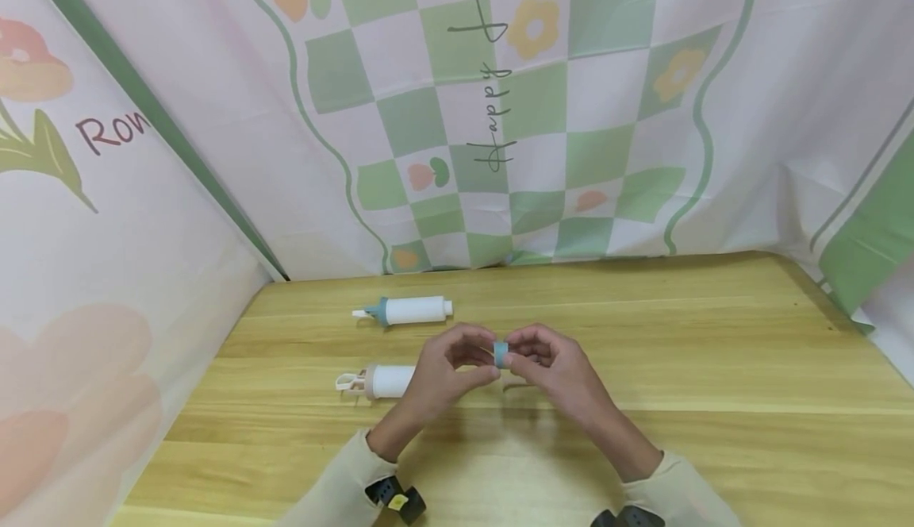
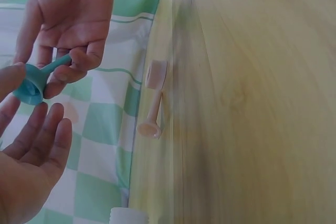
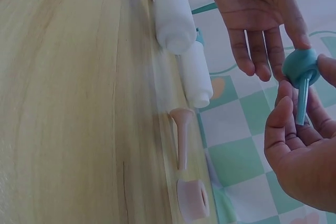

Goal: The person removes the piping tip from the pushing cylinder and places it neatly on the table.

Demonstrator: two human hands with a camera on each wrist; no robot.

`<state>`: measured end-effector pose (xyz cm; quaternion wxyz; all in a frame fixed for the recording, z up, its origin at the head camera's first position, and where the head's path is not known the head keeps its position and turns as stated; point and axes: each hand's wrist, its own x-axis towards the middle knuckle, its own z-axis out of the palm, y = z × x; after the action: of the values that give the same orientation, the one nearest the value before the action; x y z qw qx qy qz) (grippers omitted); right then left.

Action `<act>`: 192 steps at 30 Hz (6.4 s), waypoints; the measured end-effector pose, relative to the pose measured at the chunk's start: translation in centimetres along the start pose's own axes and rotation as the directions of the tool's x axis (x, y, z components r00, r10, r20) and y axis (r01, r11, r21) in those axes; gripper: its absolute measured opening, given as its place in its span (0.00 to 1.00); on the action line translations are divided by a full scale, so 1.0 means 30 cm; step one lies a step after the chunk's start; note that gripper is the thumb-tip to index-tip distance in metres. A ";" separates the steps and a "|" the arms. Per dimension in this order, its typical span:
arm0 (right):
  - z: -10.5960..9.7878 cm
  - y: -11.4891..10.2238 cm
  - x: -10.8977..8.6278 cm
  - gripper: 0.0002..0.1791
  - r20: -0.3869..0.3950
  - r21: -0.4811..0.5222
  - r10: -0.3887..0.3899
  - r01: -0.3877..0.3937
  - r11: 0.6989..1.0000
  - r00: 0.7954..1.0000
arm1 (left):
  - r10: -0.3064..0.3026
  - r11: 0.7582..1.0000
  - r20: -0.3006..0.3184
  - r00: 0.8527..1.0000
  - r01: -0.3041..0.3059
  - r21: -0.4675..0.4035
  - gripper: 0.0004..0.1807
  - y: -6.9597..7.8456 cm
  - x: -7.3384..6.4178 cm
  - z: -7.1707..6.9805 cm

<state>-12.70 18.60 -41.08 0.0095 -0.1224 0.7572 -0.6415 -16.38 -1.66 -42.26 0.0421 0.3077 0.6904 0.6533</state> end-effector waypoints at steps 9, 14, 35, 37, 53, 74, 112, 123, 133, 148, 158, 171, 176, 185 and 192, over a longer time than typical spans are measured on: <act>-0.001 0.000 -0.001 0.17 0.017 -0.006 -0.010 0.010 1.000 1.000 | 0.010 0.999 -0.014 1.000 -0.010 0.034 0.16 0.014 0.001 -0.014; -0.009 0.006 -0.011 0.18 -0.009 -0.023 -0.003 0.003 1.000 1.000 | 0.015 1.000 -0.023 1.000 -0.014 0.028 0.16 0.019 0.001 -0.020; -0.016 0.038 -0.038 0.14 -0.133 -0.005 0.045 -0.046 0.999 0.990 | 0.009 1.000 -0.040 0.999 -0.008 0.023 0.16 0.015 -0.012 -0.036; -0.019 0.035 -0.038 0.13 -0.149 -0.014 0.054 -0.057 0.998 0.987 | 0.011 1.000 -0.039 0.999 -0.010 0.017 0.16 0.013 -0.014 -0.034; -0.003 0.019 -0.024 0.11 -0.130 0.051 0.018 -0.011 0.999 0.991 | 0.019 0.999 -0.026 0.999 -0.018 0.035 0.17 0.000 -0.027 -0.024; 0.035 0.013 -0.013 0.09 -0.102 0.128 0.004 0.009 0.992 0.995 | -0.048 0.999 -0.054 0.997 0.048 0.014 0.16 0.007 -0.028 -0.022; 0.034 0.012 -0.022 0.19 0.009 0.135 0.058 -0.058 0.989 0.998 | -0.030 0.999 -0.106 0.994 0.034 0.038 0.15 -0.002 -0.038 -0.006; 0.037 0.011 -0.021 0.17 0.011 0.135 0.048 -0.049 0.990 0.999 | -0.016 0.997 -0.103 0.995 0.024 0.073 0.15 -0.003 -0.041 -0.004; 0.035 0.008 -0.025 0.17 0.001 0.121 0.040 -0.040 0.992 0.999 | 0.044 0.985 -0.112 0.993 -0.025 0.168 0.13 -0.006 -0.038 -0.012; 0.031 0.009 -0.027 0.17 -0.012 0.124 0.034 -0.032 0.992 0.999 | 0.051 0.983 -0.119 0.992 -0.029 0.184 0.12 0.001 -0.034 -0.012; 0.014 0.007 -0.028 0.16 -0.026 0.125 0.008 -0.005 0.992 1.000 | 0.125 0.948 -0.069 0.990 -0.099 0.304 0.14 0.015 -0.018 -0.019; -0.014 0.002 -0.018 0.14 -0.037 0.114 -0.056 0.060 0.992 0.998 | 0.093 0.920 -0.049 0.994 -0.067 0.386 0.14 0.042 -0.001 -0.029; -0.027 -0.004 -0.018 0.14 -0.036 0.086 -0.054 0.057 0.995 0.998 | 0.072 0.912 -0.037 0.997 -0.051 0.407 0.13 0.045 0.008 -0.037; -0.059 -0.003 -0.018 0.15 -0.080 0.035 -0.053 0.055 0.998 0.995 | 0.040 0.880 0.030 0.999 -0.050 0.473 0.15 0.059 0.025 -0.058; -0.106 -0.007 -0.051 0.17 -0.112 -0.149 -0.024 0.007 0.989 0.993 | 0.020 0.859 0.071 0.997 -0.053 0.508 0.16 0.071 0.044 -0.051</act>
<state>-11.73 21.95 -40.54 -0.0475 -0.0920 0.8012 -0.5894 -17.36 -2.45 -39.60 -0.0313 0.3412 0.8310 0.4382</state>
